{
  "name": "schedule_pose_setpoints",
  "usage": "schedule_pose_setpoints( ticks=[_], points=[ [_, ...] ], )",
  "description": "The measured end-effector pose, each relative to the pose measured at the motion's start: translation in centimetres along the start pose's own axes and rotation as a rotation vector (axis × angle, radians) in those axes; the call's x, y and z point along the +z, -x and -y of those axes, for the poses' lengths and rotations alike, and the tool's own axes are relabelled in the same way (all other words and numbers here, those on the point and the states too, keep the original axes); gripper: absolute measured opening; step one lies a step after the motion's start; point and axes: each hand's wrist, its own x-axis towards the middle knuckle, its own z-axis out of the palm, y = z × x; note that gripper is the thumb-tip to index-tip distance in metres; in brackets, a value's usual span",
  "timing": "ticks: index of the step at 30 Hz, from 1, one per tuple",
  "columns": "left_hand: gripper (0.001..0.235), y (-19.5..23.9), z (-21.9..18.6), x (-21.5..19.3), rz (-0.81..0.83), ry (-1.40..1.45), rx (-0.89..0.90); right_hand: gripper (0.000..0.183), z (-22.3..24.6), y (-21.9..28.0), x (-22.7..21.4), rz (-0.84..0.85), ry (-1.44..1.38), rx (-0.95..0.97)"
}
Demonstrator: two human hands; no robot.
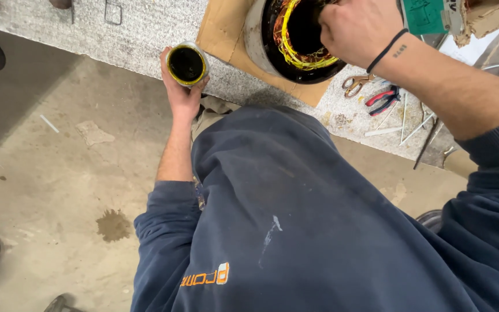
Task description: Applying yellow insulating varnish to the copper coils of an electric motor stator using a paintbrush.
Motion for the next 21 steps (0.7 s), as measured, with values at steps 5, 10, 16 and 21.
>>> schedule_pose_setpoints(
  ticks=[5,10,16,21],
  points=[
    [0.107,-0.1,-0.1,-0.1,0.000,-0.076,-0.002,0.019,-0.6,-1.1,2.5,0.045,-0.555,0.100],
    [0.107,0.0,0.0,-0.1,-0.003,-0.070,-0.030,0.021,-0.3,-0.3,-0.9,0.089,0.039,0.012],
    [0.108,-0.2,-0.2,0.0,0.003,-0.078,-0.016,0.017,-0.2,-0.1,-0.4,0.033,-0.079,-0.104],
    [0.106,0.1,0.3,0.0,0.031,0.018,-0.036,0.027,0.9,1.1,-2.9,-0.008,0.197,-0.032]
  ],
)
